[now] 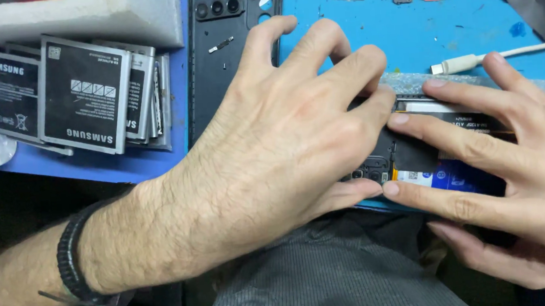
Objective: Repairing a smartphone by unscrewing components, cleaning internal parts with a swab, and reassembling the device.
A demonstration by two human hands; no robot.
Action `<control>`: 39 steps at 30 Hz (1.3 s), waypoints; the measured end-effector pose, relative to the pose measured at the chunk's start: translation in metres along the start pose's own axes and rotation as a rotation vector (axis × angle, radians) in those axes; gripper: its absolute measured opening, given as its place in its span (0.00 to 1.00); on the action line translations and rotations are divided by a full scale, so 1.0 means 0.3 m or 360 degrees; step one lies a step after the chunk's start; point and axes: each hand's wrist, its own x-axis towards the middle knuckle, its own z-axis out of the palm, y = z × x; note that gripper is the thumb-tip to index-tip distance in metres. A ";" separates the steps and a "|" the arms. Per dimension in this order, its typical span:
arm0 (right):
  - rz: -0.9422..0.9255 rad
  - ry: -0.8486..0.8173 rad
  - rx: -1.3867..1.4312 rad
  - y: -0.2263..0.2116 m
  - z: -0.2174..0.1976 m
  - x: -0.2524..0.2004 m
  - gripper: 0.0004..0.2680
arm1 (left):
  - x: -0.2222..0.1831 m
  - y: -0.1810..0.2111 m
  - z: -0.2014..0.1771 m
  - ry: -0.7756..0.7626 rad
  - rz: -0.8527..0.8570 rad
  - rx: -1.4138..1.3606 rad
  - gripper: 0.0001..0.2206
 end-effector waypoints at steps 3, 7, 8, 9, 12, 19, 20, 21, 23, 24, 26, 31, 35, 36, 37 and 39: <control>0.0013 -0.0013 0.0004 0.000 0.003 -0.003 0.18 | 0.009 0.004 0.003 0.0007 0.0007 -0.0002 0.39; 0.0049 -0.0017 0.0009 -0.001 0.008 -0.005 0.18 | 0.012 0.014 0.021 0.0138 -0.0001 -0.0126 0.26; 0.0047 -0.0020 0.0014 0.000 0.011 -0.009 0.18 | 0.011 0.020 0.021 0.0135 -0.0007 -0.0129 0.26; 0.0072 -0.0024 0.0034 0.000 0.014 -0.013 0.18 | 0.010 0.027 0.021 0.0196 -0.0009 -0.0208 0.11; 0.0097 -0.0029 0.0066 -0.004 0.015 -0.015 0.17 | 0.012 0.034 0.017 0.0257 -0.0012 -0.0292 0.08; 0.0084 -0.0056 0.0070 -0.008 0.012 -0.014 0.18 | 0.002 0.018 0.030 0.0129 0.0016 -0.0034 0.19; 0.0079 -0.0060 0.0067 -0.004 0.010 -0.019 0.18 | 0.001 0.015 0.033 0.0133 0.0011 -0.0032 0.19; 0.0058 -0.0094 0.0020 -0.001 0.008 -0.023 0.20 | -0.001 0.011 0.036 0.0116 -0.0001 0.0001 0.26; 0.0028 -0.0128 -0.0036 -0.014 0.001 -0.012 0.22 | -0.009 0.009 0.045 0.0108 -0.0018 0.0042 0.34; 0.0088 -0.0124 -0.0024 -0.029 -0.009 0.004 0.21 | -0.010 0.008 0.050 0.0148 -0.0024 -0.0022 0.33; 0.0142 -0.0121 -0.0020 -0.047 -0.019 0.020 0.20 | -0.016 0.006 0.057 0.0197 -0.0031 -0.0081 0.31; 0.0070 -0.0161 -0.0259 -0.051 -0.006 0.019 0.22 | -0.042 0.011 0.075 0.0322 -0.0056 -0.0184 0.33; 0.0058 -0.0175 -0.0178 -0.030 -0.004 -0.006 0.23 | -0.047 -0.003 0.104 0.0394 -0.0017 -0.0134 0.37; 0.0062 -0.0190 -0.0157 -0.028 -0.007 -0.006 0.23 | -0.048 -0.010 0.111 0.0396 0.0012 -0.0181 0.38; 0.0067 -0.0206 -0.0135 -0.025 -0.010 -0.006 0.24 | -0.046 -0.017 0.118 0.0397 0.0041 -0.0228 0.40; 0.0078 -0.0209 -0.0106 -0.022 -0.009 -0.010 0.23 | -0.045 -0.008 0.123 0.0397 0.0031 -0.0233 0.40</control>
